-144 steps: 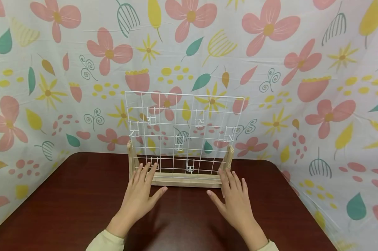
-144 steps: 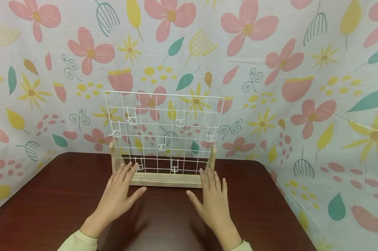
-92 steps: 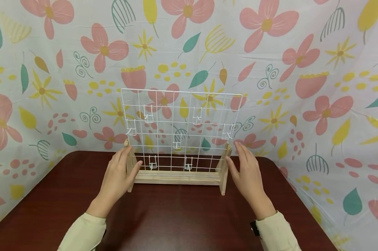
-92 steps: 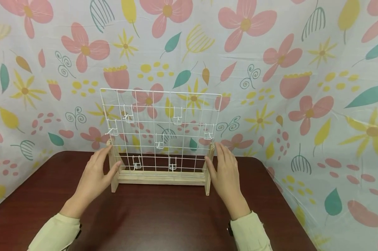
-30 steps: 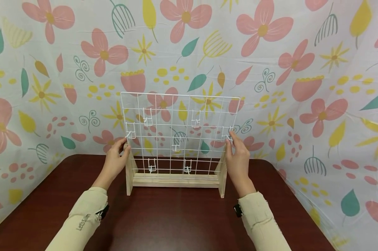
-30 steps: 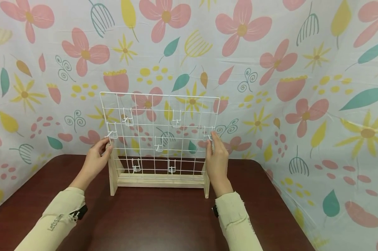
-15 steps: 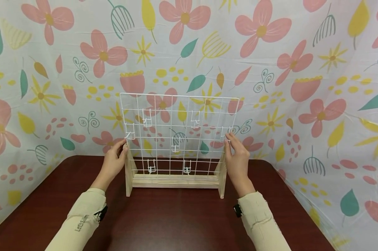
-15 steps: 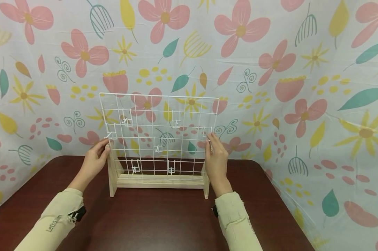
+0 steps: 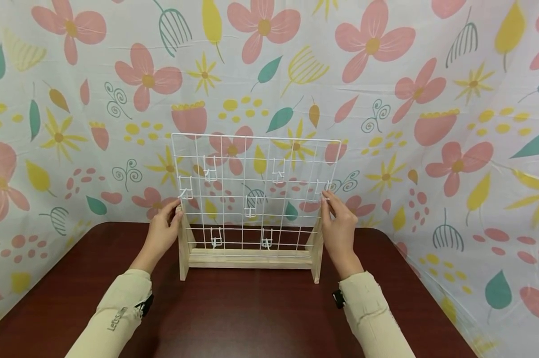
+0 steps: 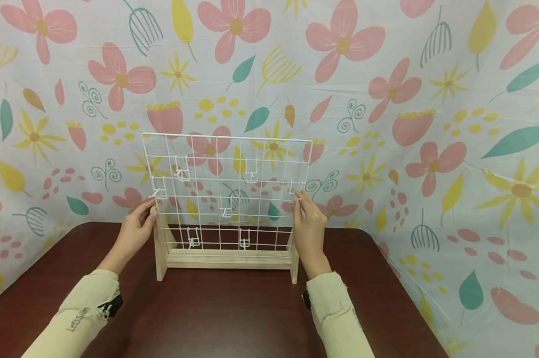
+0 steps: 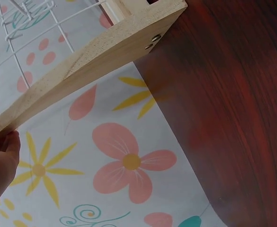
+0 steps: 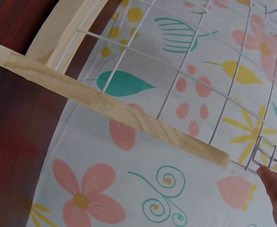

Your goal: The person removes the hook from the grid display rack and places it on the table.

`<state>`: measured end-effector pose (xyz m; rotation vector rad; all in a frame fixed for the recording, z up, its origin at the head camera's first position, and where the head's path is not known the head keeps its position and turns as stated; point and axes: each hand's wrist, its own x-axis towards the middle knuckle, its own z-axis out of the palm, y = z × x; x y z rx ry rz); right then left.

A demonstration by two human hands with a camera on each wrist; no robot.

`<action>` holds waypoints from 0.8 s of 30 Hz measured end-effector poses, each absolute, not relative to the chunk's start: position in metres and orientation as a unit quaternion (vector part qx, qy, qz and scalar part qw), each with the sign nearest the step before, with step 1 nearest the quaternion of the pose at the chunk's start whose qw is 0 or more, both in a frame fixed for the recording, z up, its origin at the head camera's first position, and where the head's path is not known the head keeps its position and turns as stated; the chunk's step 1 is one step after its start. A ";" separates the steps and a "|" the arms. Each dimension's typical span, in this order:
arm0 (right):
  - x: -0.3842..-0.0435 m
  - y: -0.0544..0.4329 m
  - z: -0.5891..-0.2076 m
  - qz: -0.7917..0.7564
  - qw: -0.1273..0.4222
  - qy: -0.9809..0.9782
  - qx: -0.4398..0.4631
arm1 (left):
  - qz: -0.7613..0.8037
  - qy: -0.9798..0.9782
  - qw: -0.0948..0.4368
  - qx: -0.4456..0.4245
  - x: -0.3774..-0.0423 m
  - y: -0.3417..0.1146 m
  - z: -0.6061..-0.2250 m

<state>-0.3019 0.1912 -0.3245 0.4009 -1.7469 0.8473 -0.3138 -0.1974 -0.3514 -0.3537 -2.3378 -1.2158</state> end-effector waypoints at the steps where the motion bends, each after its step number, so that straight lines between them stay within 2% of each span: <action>1: -0.302 0.191 -0.324 0.356 0.548 -0.738 0.169 | -0.443 -0.854 0.240 -0.130 -0.314 -0.197 -0.352; 24: -0.299 0.188 -0.311 0.345 0.570 -0.725 0.175 | -0.452 -0.848 0.247 -0.128 -0.318 -0.201 -0.355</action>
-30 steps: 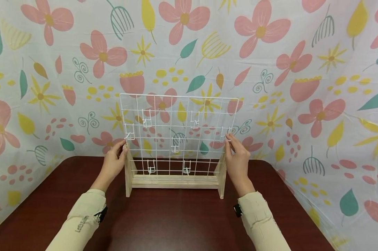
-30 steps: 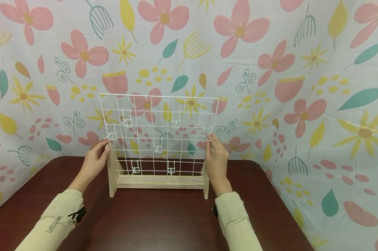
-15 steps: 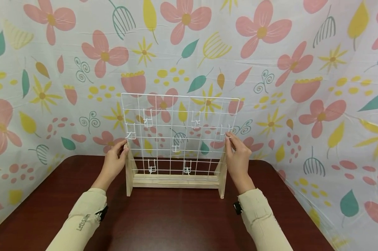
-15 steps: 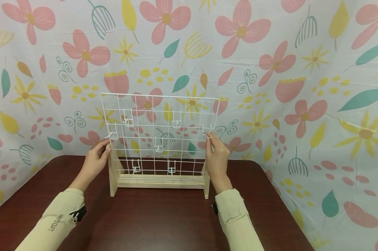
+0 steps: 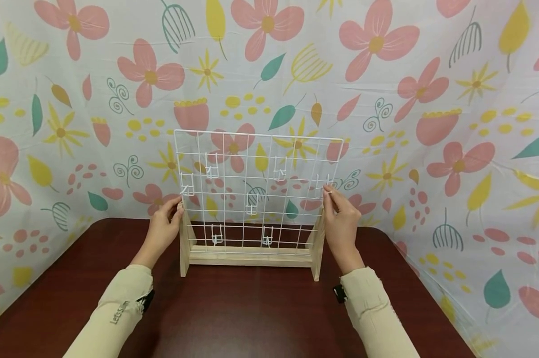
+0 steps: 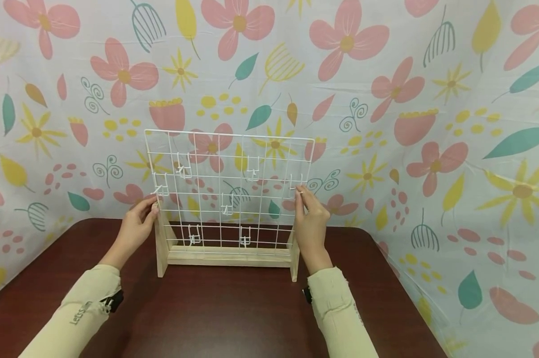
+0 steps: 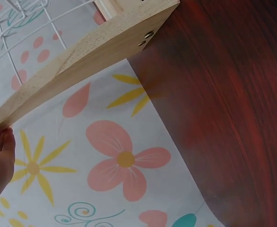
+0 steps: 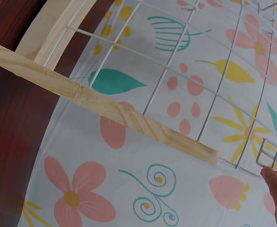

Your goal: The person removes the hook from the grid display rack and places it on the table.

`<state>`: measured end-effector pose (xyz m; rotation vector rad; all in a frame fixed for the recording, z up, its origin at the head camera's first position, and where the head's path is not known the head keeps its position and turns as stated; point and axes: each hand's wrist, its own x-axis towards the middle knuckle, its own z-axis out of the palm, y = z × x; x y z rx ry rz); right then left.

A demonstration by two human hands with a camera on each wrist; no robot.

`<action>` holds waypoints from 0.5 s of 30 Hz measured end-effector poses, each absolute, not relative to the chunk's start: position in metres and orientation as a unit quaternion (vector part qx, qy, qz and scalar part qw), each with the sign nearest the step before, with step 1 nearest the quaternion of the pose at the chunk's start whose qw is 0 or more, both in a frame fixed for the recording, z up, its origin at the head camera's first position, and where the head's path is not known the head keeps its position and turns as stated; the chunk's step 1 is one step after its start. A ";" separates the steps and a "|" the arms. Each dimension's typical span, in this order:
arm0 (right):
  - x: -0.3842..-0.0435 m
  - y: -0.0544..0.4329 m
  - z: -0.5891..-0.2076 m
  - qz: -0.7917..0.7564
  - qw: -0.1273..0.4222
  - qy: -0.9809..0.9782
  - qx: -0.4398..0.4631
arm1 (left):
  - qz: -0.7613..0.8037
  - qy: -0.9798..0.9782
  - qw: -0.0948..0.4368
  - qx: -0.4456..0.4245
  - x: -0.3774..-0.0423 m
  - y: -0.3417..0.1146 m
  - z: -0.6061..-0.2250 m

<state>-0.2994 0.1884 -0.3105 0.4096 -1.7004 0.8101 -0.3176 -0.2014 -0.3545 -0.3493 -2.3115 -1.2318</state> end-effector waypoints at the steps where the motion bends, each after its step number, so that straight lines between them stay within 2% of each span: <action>1: -0.298 0.189 -0.310 0.345 0.569 -0.726 0.175 | -0.451 -0.848 0.247 -0.129 -0.318 -0.202 -0.354; 15: -0.285 0.203 -0.310 0.358 0.582 -0.705 0.189 | -0.443 -0.850 0.251 -0.131 -0.318 -0.202 -0.354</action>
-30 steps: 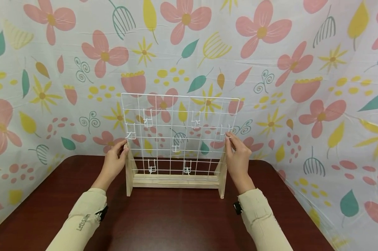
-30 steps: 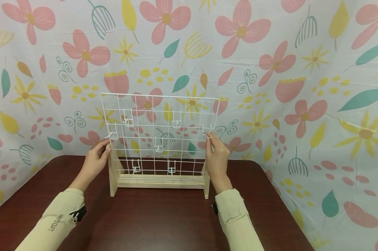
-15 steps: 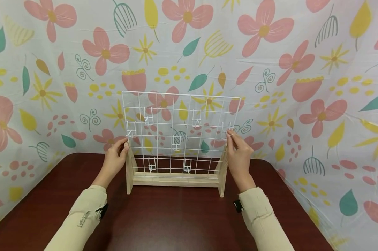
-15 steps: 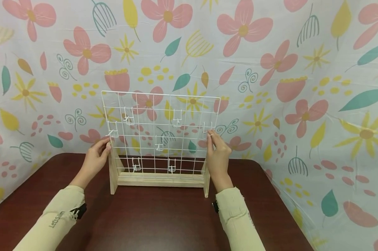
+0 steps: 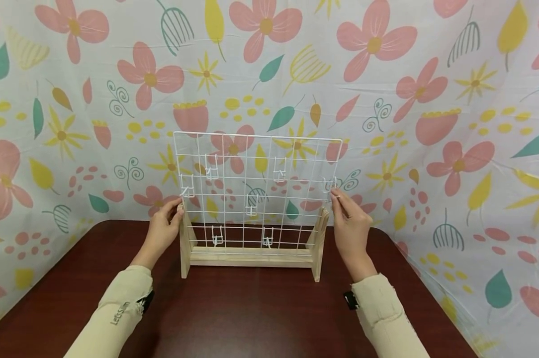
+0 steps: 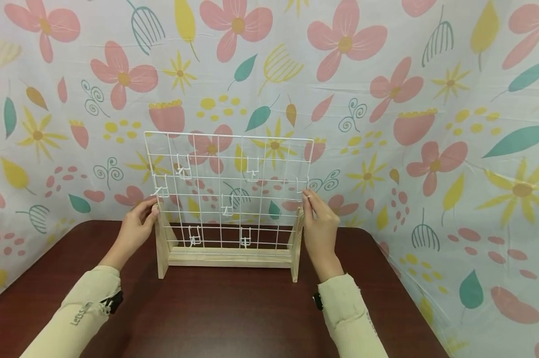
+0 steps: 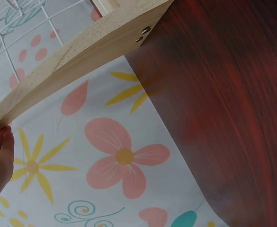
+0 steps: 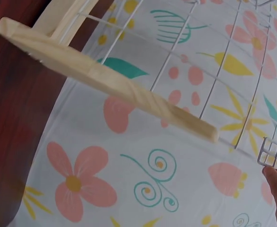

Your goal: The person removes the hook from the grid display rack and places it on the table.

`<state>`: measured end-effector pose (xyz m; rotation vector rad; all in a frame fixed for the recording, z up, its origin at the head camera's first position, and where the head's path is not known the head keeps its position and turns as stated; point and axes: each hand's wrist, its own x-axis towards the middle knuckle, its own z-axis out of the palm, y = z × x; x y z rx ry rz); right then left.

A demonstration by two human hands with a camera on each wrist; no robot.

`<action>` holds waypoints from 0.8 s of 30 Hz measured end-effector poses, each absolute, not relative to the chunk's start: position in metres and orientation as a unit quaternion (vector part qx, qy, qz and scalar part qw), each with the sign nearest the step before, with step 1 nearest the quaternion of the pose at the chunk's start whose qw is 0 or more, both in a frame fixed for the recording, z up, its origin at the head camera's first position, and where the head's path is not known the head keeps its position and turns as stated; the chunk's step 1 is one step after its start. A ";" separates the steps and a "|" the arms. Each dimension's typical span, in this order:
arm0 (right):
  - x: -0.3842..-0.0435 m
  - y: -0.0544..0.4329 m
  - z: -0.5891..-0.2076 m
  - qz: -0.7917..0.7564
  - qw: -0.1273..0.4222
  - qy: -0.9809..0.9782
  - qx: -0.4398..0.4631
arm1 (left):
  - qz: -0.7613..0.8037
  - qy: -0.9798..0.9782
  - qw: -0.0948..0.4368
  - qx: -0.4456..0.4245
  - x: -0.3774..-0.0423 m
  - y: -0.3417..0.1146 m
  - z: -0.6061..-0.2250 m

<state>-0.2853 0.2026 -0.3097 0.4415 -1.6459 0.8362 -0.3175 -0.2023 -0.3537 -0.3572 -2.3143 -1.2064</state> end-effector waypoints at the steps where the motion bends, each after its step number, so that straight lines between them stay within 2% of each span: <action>1: -0.285 0.204 -0.310 0.356 0.585 -0.704 0.190 | -0.443 -0.850 0.253 -0.132 -0.318 -0.202 -0.354; 24: -0.266 0.219 -0.323 0.305 0.595 -0.708 0.229 | -0.456 -0.841 0.257 -0.140 -0.320 -0.202 -0.355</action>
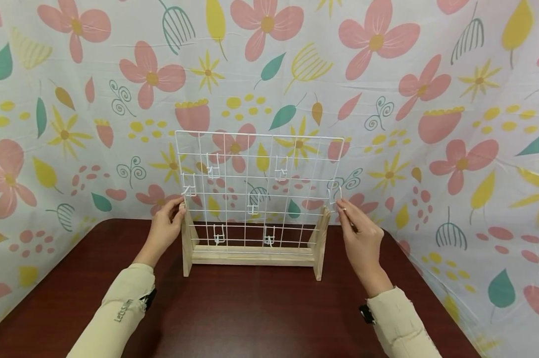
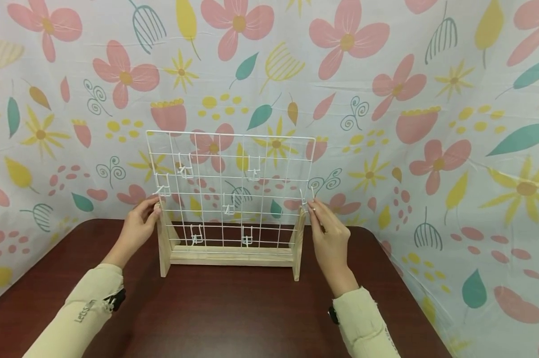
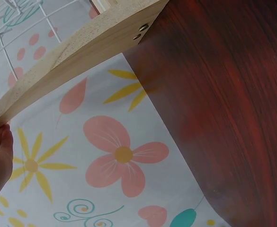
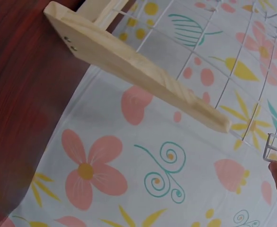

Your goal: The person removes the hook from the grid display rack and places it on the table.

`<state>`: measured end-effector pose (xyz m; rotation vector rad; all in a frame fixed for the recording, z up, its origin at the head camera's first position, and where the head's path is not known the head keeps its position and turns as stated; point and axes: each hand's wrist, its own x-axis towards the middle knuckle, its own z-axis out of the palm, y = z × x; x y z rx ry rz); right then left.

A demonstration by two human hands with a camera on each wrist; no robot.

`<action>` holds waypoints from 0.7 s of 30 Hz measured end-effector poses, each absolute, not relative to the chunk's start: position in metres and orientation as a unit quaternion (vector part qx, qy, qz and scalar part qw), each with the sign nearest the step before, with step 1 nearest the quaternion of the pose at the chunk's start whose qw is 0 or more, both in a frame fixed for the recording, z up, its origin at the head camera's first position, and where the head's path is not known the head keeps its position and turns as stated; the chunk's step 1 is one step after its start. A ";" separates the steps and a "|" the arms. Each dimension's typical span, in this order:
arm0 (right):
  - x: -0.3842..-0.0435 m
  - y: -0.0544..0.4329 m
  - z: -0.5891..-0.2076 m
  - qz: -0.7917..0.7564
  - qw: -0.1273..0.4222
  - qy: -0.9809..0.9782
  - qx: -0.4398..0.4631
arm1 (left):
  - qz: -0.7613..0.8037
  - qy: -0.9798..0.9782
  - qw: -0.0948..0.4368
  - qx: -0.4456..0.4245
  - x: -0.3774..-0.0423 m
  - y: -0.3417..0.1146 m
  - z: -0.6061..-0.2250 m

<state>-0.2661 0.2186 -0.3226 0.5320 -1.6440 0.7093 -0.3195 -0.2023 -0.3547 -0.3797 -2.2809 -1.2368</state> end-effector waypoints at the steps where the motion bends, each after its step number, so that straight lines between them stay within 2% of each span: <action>1: -0.265 0.220 -0.324 0.305 0.593 -0.707 0.234 | -0.457 -0.840 0.255 -0.140 -0.319 -0.202 -0.355; 21: -0.264 0.228 -0.343 0.246 0.523 -0.732 0.361 | -0.453 -0.846 0.243 -0.137 -0.319 -0.203 -0.353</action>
